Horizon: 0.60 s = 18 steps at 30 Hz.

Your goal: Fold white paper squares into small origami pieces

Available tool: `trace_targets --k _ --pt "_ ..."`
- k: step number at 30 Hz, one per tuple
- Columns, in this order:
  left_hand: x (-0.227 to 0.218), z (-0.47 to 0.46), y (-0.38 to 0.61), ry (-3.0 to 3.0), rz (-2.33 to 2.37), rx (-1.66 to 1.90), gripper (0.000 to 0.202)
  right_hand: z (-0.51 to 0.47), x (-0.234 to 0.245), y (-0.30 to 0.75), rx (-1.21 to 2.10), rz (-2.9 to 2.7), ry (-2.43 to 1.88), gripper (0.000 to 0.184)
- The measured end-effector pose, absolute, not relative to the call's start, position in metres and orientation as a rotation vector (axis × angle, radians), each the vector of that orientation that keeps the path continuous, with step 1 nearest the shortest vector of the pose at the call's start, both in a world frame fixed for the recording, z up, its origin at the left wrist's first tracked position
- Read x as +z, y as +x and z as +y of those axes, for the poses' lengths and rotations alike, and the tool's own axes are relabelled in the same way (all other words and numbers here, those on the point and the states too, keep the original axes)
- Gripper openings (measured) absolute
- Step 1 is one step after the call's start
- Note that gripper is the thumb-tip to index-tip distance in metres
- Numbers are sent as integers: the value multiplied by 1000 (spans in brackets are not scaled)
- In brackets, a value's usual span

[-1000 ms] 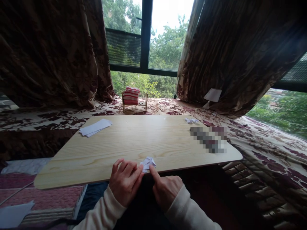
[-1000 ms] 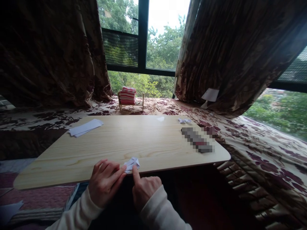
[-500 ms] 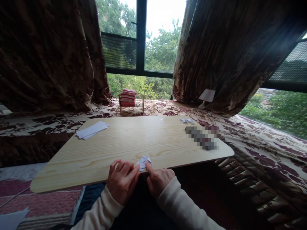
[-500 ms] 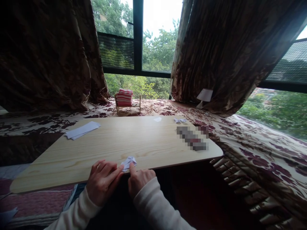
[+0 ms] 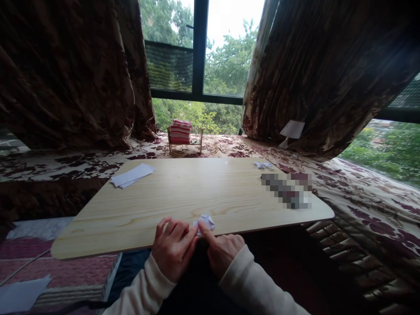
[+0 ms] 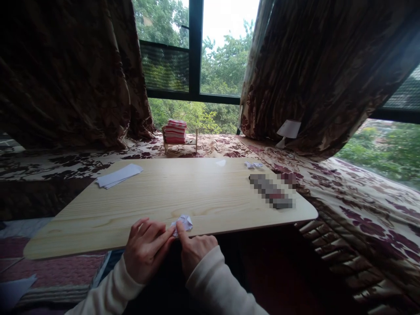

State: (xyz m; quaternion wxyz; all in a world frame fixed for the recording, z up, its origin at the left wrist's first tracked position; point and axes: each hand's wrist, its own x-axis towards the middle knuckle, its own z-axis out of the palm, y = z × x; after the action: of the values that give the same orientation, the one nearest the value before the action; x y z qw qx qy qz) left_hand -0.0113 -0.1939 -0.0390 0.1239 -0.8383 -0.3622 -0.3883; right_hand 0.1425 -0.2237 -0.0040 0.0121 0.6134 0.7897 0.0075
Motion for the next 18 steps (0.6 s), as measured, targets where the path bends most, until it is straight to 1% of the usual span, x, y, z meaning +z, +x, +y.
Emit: trace_targets --k 13,15,18 --pt "-38 -194 -19 -2396 -1001 -1215 9 -220 2 142 -45 2378 1954 62" --pt "-41 -193 -19 -2380 -988 -1194 12 -220 2 142 -58 2387 1943 62" --pt "-43 -191 -18 -2387 -992 -1042 27 -220 2 142 -95 2405 1938 60"
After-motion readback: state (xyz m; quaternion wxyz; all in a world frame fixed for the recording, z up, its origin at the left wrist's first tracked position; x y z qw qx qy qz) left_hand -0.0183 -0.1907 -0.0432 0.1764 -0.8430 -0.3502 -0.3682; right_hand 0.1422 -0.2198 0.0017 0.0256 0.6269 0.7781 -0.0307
